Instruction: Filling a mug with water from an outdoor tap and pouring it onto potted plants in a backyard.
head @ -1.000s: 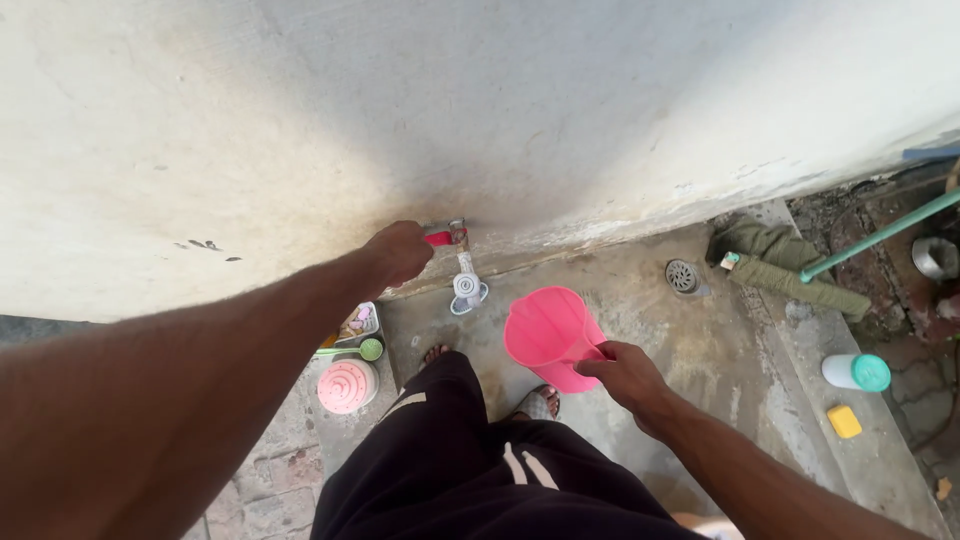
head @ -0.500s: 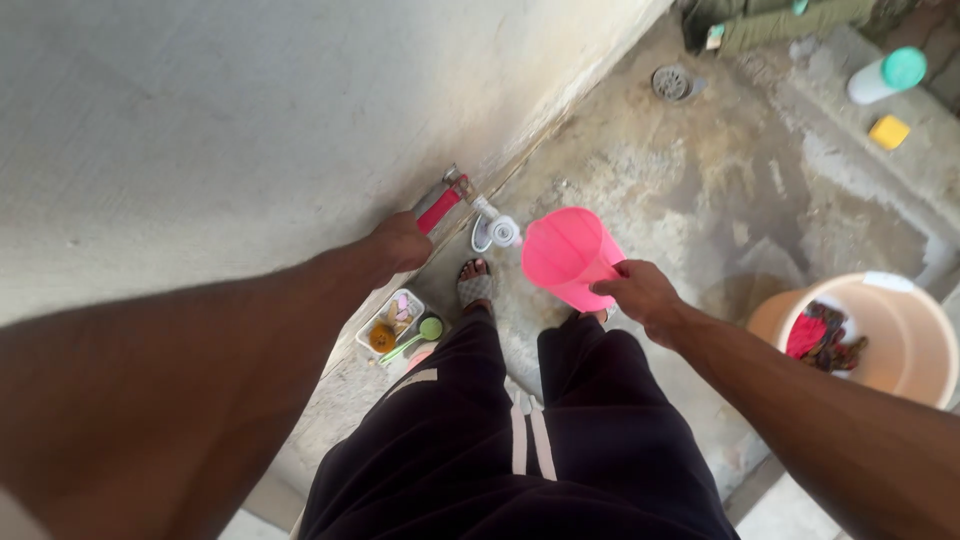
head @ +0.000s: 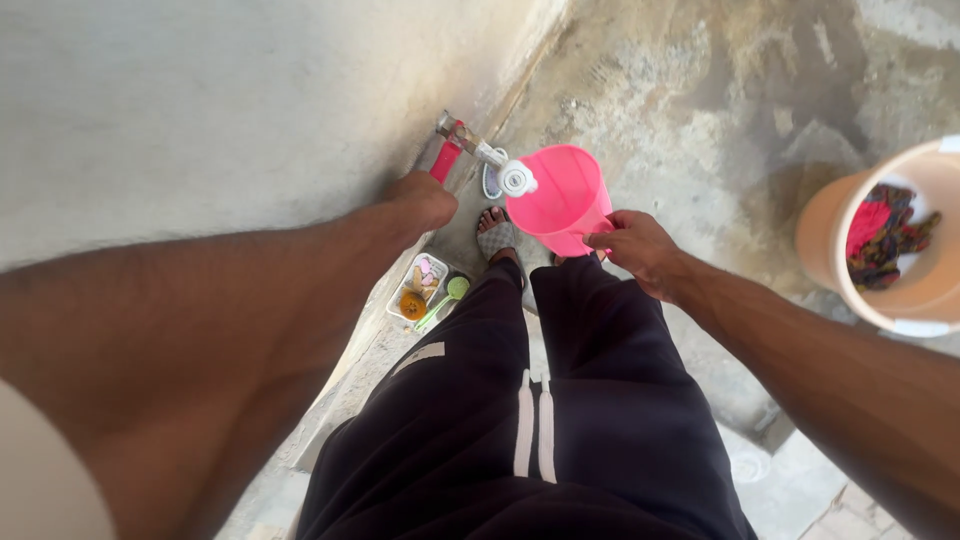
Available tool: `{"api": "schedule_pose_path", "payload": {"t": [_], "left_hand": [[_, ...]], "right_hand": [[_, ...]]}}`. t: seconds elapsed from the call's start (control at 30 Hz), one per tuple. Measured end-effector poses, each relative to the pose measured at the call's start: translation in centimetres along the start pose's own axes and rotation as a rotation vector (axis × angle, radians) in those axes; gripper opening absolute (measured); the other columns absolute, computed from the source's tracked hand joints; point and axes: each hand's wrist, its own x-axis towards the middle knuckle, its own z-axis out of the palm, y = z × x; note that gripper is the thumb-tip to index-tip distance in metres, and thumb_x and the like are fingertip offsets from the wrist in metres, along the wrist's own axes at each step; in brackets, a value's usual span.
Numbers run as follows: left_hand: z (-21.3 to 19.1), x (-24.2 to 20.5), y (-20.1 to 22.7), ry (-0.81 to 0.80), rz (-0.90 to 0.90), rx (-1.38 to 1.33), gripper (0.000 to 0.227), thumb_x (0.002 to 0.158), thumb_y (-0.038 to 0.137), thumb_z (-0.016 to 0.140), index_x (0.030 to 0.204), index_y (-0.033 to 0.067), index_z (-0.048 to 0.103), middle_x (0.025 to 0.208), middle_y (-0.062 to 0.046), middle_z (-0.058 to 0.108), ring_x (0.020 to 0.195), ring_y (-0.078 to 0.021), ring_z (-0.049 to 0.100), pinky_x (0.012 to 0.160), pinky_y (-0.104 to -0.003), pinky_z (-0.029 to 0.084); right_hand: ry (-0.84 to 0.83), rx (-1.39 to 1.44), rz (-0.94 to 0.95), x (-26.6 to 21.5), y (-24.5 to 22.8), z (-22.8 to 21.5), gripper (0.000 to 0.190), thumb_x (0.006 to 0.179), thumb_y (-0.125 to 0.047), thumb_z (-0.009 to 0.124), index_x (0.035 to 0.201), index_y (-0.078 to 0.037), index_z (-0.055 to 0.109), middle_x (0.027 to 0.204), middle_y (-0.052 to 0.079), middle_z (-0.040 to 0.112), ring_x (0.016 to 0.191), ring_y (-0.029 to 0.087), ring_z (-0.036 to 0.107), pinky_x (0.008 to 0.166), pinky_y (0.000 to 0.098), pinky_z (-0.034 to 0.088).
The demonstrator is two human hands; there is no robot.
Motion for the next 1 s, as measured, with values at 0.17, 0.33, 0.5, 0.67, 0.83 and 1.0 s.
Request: {"api": "schedule_pose_path", "payload": {"t": [0.17,0.33,0.5,0.67,0.83,1.0], "left_hand": [[-0.9,0.1,1.1,-0.081,-0.072,-0.128,0.039,0.082,0.010,0.076,0.120,0.0032,0.069,0.123,-0.020,0.069,0.110,-0.0323,0.070,0.093,-0.041,0.058],[1.3,2.7,1.6,-0.197,0.292,0.442,0.028,0.082,0.012,0.079,0.109,0.0047,0.074,0.115,-0.015,0.074,0.105,-0.0275,0.072,0.095,-0.039,0.059],[3.3,-0.7,5.0,-0.319,-0.078,-0.576,0.013,0.086,0.004,0.066,0.098,0.0073,0.071,0.097,-0.009,0.074,0.098,-0.0204,0.073,0.099,-0.052,0.051],[2.6,2.3,3.4,-0.370,0.245,-0.103,0.022,0.079,0.000,0.071,0.099,0.0089,0.073,0.090,-0.003,0.072,0.096,-0.0203,0.072,0.094,-0.050,0.050],[4.0,6.7,0.9,-0.176,0.915,0.810,0.023,0.073,0.012,0.079,0.096,0.0120,0.075,0.090,-0.008,0.073,0.090,-0.0262,0.072,0.083,-0.041,0.059],[3.4,-0.7,-1.0,-0.038,0.549,0.018,0.018,0.080,0.023,0.069,0.087,0.0084,0.078,0.091,-0.020,0.074,0.088,-0.0365,0.073,0.080,-0.045,0.059]], "right_hand": [[-0.015,0.031,-0.067,0.5,0.9,0.5,0.031,0.091,-0.009,0.069,0.120,0.002,0.066,0.105,0.007,0.071,0.092,0.010,0.061,0.085,0.0266,0.048],[-0.072,0.113,-0.064,0.6,1.1,1.2,0.030,0.092,-0.008,0.065,0.121,0.000,0.064,0.101,0.009,0.077,0.092,0.011,0.064,0.082,0.0256,0.047],[-0.083,0.159,-0.087,0.7,1.1,1.1,0.030,0.092,-0.009,0.065,0.121,0.001,0.063,0.097,0.008,0.077,0.090,0.011,0.065,0.080,0.0233,0.048],[-0.003,0.128,-0.060,0.0,0.4,1.4,0.030,0.091,-0.010,0.069,0.120,-0.001,0.065,0.100,0.006,0.071,0.085,0.009,0.062,0.076,0.0246,0.048],[-0.002,0.076,-0.091,-0.5,-1.1,2.1,0.027,0.091,-0.009,0.069,0.117,0.000,0.069,0.100,0.010,0.073,0.083,0.012,0.057,0.073,0.0263,0.045],[0.027,0.172,-0.041,1.6,0.1,2.6,0.028,0.089,-0.009,0.070,0.117,-0.005,0.069,0.103,0.005,0.071,0.089,0.012,0.057,0.078,0.0279,0.044]]}}
